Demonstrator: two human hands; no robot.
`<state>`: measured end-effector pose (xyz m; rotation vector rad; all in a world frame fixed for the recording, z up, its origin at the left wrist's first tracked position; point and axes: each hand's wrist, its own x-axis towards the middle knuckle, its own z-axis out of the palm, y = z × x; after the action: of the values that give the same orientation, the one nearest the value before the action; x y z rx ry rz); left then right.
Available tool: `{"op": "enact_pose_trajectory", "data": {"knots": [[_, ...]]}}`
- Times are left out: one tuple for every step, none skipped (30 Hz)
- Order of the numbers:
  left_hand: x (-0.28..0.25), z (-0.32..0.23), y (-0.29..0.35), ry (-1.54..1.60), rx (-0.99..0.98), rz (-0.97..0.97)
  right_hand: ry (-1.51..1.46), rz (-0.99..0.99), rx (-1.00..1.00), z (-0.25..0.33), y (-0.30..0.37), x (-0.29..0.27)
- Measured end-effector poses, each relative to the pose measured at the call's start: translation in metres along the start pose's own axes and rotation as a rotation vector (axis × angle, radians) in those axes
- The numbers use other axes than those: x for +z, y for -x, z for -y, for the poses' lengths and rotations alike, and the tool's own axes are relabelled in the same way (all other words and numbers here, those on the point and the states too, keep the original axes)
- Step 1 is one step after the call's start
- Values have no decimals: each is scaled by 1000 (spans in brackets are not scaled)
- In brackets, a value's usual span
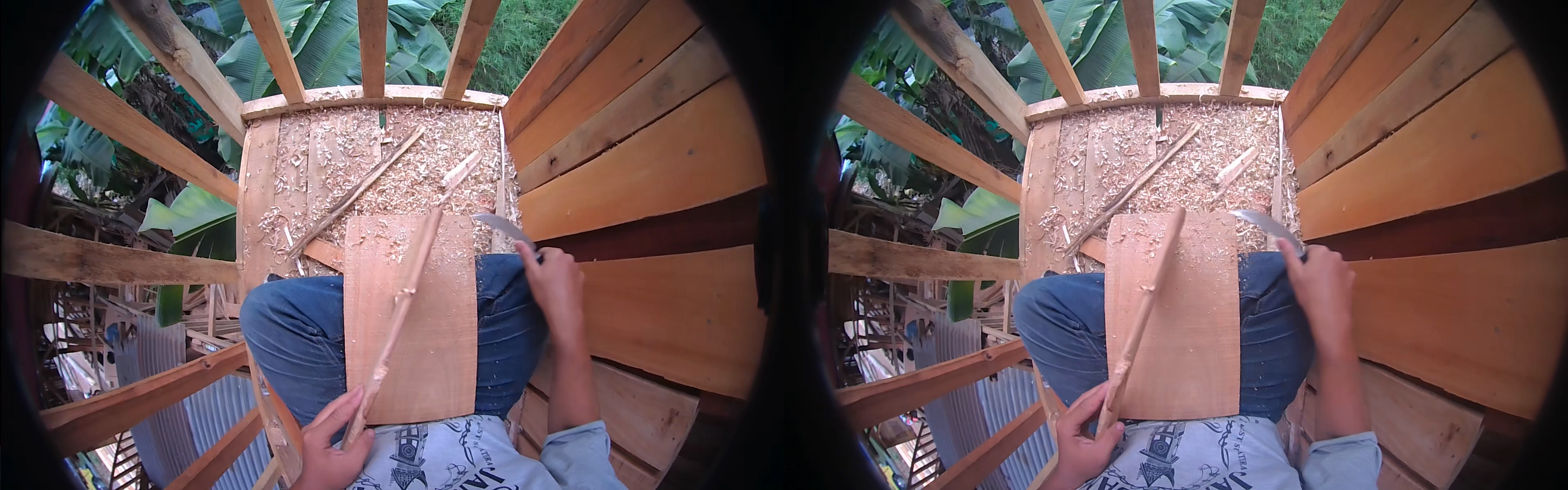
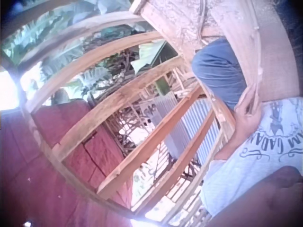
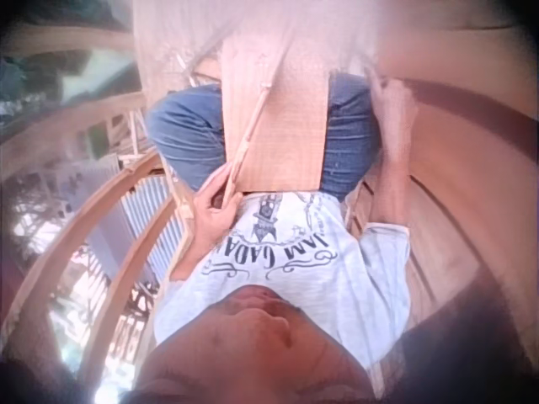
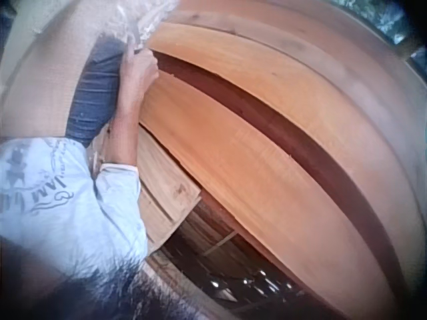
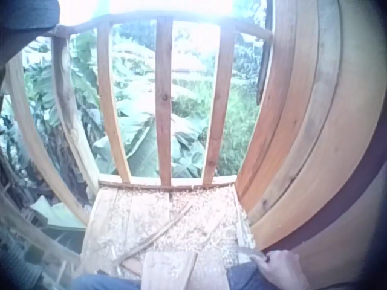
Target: The person is sitting cross-legged on a wooden platform and carving a rectangular piece of wood with a curved knife. They hold the wood on their lap and use the knife to shave off thin layers, creating wood shavings that accumulate on the platform.
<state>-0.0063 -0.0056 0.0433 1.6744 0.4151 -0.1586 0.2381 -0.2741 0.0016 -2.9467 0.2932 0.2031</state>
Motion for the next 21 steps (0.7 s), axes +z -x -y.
{"op": "enact_pose_trajectory", "data": {"knots": [[-2, 0, 2, -77, -20, 48, -103, 7, 27, -17, -8, -8], [-1, -1, 2, -81, -23, 56, -119, -17, 27, -25, -5, -18], [0, -3, 2, -85, -25, 63, -160, -30, -16, -24, 2, -23], [2, -4, 3, -60, -35, 49, -196, -27, -49, -20, 17, -28], [2, -6, 1, -37, -41, 37, -234, -27, -79, -14, 32, -28], [3, -7, -3, -10, -32, 34, -229, 24, -204, -5, 50, -25], [5, -6, -5, -18, -21, 34, -220, 74, -323, 8, 69, -19], [6, -6, -6, -24, -16, 40, -248, 126, -461, 22, 91, -11], [7, -5, -6, -31, -13, 42, -277, 183, -602, 34, 106, -3], [6, -6, -4, -17, -42, 33, -242, 166, -636, 41, 108, 1], [5, -8, -3, -4, -72, 23, -205, 150, -669, 45, 108, 7], [5, -8, -2, 10, -102, 13, -169, 135, -703, 47, 106, 10], [3, -7, 0, -23, -79, 19, -156, 87, -686, 48, 94, 10], [3, -7, 2, -55, -54, 28, -144, 38, -668, 45, 75, 7], [3, -6, 4, -86, -30, 35, -131, -10, -650, 43, 64, 5], [3, -7, 1, -89, -26, 56, -124, -10, -647, 42, 61, 5], [4, -6, 0, -100, -7, 54, -111, -11, -648, 41, 57, 5], [4, -4, 0, -111, 11, 52, -99, -11, -648, 40, 53, 5], [5, -2, 0, -112, 28, 57, -125, -38, -516, 38, 48, 10], [7, -4, 2, -88, 12, 40, -152, -62, -379, 34, 40, 19], [9, -7, 4, -65, -3, 23, -158, -75, -205, 20, 17, 21]]}}
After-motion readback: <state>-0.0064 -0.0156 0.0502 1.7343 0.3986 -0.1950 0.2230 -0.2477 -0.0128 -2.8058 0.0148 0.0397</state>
